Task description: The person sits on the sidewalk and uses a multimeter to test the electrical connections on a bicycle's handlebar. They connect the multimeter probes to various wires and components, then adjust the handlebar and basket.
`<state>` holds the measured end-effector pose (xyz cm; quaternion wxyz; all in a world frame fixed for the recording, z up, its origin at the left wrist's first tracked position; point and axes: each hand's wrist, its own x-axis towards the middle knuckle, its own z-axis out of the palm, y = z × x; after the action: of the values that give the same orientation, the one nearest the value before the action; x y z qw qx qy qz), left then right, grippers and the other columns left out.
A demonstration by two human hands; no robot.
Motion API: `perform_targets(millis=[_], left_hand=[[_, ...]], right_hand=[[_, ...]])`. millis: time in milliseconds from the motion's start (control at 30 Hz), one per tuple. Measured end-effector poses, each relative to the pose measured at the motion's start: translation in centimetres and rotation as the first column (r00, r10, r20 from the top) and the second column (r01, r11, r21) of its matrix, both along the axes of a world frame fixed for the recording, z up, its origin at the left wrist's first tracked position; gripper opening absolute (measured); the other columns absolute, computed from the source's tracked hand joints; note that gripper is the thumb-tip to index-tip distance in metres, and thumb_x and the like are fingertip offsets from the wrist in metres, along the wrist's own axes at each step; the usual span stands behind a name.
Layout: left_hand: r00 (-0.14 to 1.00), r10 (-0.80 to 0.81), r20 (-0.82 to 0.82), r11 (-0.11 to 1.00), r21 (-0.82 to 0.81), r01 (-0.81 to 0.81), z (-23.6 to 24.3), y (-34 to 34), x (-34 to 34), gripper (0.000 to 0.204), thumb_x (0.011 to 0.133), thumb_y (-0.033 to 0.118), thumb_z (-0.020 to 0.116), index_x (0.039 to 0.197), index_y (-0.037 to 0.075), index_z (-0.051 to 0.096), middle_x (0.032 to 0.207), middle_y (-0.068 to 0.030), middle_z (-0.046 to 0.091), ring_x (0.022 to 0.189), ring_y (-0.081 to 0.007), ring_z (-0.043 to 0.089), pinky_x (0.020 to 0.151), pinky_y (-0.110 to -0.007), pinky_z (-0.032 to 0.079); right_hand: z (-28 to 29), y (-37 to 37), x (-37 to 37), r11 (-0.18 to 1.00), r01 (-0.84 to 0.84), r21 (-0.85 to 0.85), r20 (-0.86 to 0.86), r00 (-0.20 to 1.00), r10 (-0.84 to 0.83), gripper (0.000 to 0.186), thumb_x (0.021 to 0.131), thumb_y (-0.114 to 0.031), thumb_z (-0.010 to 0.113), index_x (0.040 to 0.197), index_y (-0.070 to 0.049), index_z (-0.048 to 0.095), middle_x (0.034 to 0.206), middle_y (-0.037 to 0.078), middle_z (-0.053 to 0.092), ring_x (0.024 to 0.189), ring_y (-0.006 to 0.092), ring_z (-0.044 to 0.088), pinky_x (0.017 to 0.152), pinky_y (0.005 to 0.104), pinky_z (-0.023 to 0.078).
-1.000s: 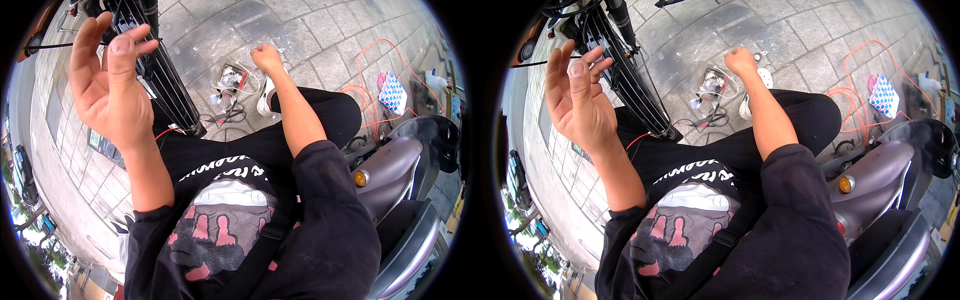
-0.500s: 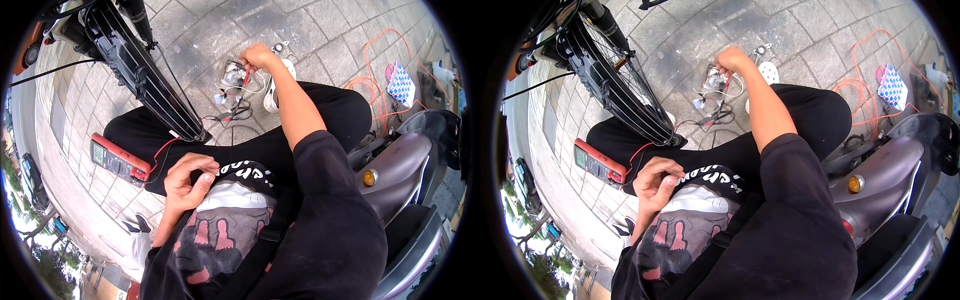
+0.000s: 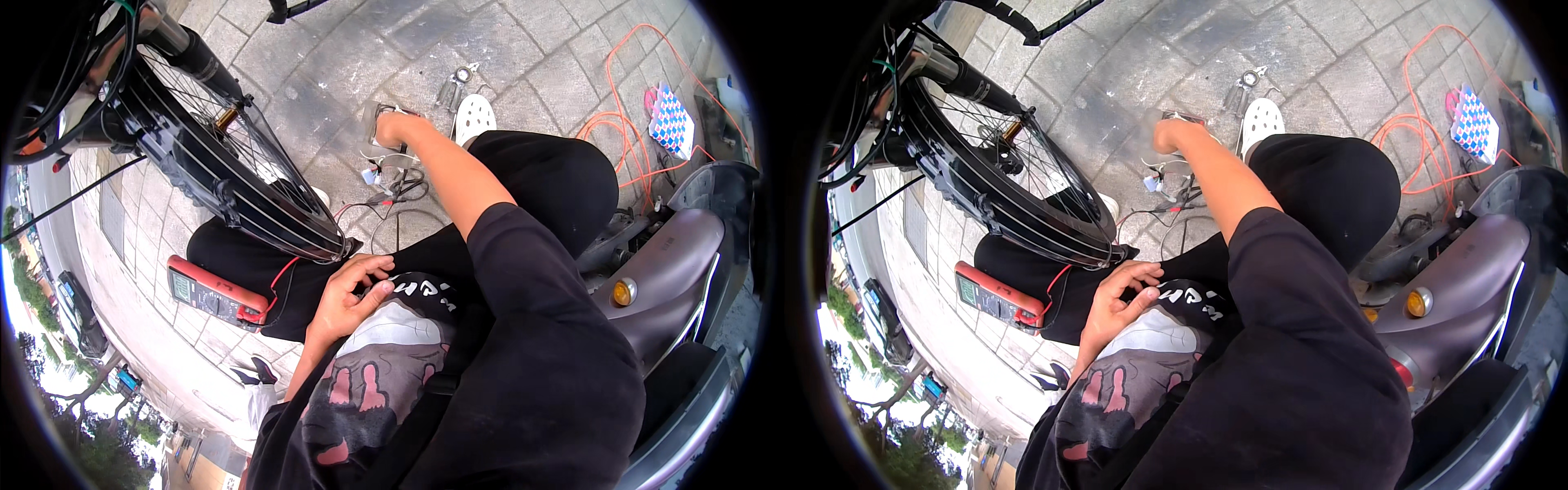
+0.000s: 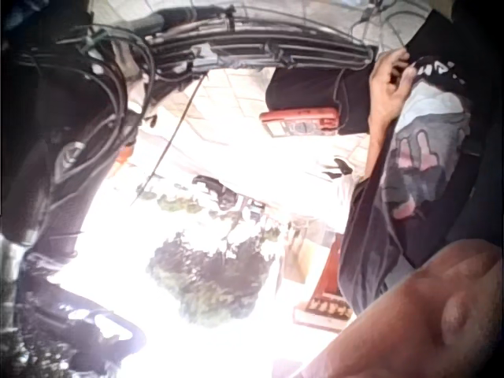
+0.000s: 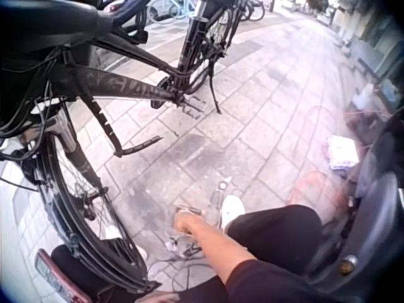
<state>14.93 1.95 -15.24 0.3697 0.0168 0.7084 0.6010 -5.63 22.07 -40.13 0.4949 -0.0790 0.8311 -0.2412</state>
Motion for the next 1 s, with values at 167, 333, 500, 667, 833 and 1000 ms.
perform_targets(millis=[167,333,500,667,833,1000], left_hand=[[0.994,0.048,0.095,0.998,-0.042,-0.044,-0.3,-0.3,-0.8,0.04,0.094,0.004,0.075,0.132,0.002,0.065,0.119,-0.0112,0.07,0.1,-0.0179,0.069,0.084,-0.03,0.053],[0.983,0.017,0.185,0.998,-0.057,-0.006,-0.1,-0.4,-1.7,0.034,0.097,0.001,0.07,0.131,0.0,0.065,0.12,-0.0107,0.072,0.109,-0.0182,0.068,0.095,-0.032,0.052],[0.988,-0.02,0.155,1.0,-0.005,0.021,-0.2,-1.0,-2.4,0.025,0.101,0.003,0.063,0.125,-0.001,0.069,0.122,-0.0137,0.071,0.117,-0.0258,0.066,0.104,-0.036,0.048],[0.99,-0.025,0.136,1.0,-0.013,0.027,-0.4,-1.2,-1.9,0.025,0.104,0.006,0.058,0.125,-0.002,0.07,0.124,-0.0157,0.071,0.117,-0.0271,0.067,0.103,-0.036,0.049],[0.984,-0.018,0.175,1.0,0.006,0.017,-0.5,-1.6,-2.5,0.024,0.106,0.008,0.057,0.124,-0.003,0.07,0.124,-0.0159,0.071,0.117,-0.0262,0.067,0.103,-0.035,0.049],[0.986,-0.009,0.169,1.0,0.022,0.005,0.0,-1.4,-2.7,0.025,0.107,0.009,0.057,0.125,-0.004,0.069,0.123,-0.0152,0.071,0.115,-0.0244,0.067,0.101,-0.034,0.05]], right_hand=[[-3.7,-1.1,0.7,0.998,0.026,0.063,0.099,0.995,-0.032,0.039,0.082,-0.004,0.059,0.117,-0.001,0.077,0.127,0.021,0.072,0.117,0.0386,0.07,0.093,0.0499,0.057],[-8.3,-1.9,0.9,0.988,-0.097,0.12,-0.014,0.995,0.1,0.033,0.084,-0.012,0.061,0.111,-0.005,0.079,0.122,0.018,0.075,0.111,0.0342,0.073,0.087,0.045,0.059],[-9.5,-3.0,2.5,0.948,-0.155,0.277,0.033,0.988,0.152,0.034,0.088,-0.02,0.065,0.118,-0.011,0.078,0.125,0.01,0.075,0.112,0.0285,0.074,0.085,0.0477,0.06],[-7.3,-3.7,1.7,0.904,-0.311,0.295,0.17,0.948,0.271,0.037,0.093,-0.026,0.064,0.126,-0.015,0.076,0.133,0.004,0.072,0.115,0.0255,0.072,0.085,0.0495,0.059],[-11.8,-3.8,2.9,0.862,-0.409,0.299,0.213,0.909,0.358,0.038,0.094,-0.027,0.065,0.128,-0.015,0.075,0.134,0.003,0.072,0.114,0.0221,0.072,0.089,0.0458,0.058],[-10.8,-3.7,3.5,0.858,-0.381,0.345,0.117,0.924,0.363,0.032,0.095,-0.025,0.064,0.123,-0.017,0.078,0.128,0.001,0.075,0.114,0.0218,0.072,0.091,0.0436,0.057]])
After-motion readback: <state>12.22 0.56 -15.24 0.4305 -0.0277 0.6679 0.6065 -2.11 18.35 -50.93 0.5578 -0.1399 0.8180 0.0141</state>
